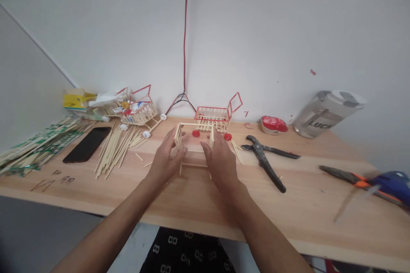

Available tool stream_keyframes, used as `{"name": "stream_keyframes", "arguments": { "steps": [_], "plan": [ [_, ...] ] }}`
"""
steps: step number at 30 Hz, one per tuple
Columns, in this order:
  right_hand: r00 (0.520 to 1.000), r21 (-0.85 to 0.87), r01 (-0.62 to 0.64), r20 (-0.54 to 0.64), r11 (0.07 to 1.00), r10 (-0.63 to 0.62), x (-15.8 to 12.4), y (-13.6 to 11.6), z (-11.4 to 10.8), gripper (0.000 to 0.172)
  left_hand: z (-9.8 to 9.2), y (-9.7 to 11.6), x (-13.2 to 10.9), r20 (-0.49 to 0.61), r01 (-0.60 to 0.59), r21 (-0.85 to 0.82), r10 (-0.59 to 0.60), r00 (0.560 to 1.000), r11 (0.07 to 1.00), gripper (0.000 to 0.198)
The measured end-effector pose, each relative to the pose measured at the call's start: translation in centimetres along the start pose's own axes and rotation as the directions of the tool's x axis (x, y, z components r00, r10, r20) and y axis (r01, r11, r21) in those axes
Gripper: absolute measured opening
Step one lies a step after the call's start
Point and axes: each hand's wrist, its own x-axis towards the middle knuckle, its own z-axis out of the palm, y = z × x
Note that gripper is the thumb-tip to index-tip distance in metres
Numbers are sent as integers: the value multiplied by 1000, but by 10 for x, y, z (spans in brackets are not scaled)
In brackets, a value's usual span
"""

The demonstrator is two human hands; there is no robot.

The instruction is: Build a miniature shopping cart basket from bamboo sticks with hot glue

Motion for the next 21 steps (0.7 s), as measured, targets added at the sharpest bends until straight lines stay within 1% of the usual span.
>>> {"name": "stream_keyframes", "arguments": {
  "steps": [4,9,21],
  "plan": [
    [1000,-9,10,-14,1000,-10,0,1,1,50,0,0,-1,-1,8,6,-8,1000,1000,66],
    [1000,-28,-15,0,999,15,0,1,1,50,0,1,-1,-2,11,4,-11,1000,1000,63],
    [1000,-19,2,-1,1000,-2,0,0,0,51,0,-1,-1,-4,2,8,-2,1000,1000,67]
  ]
}}
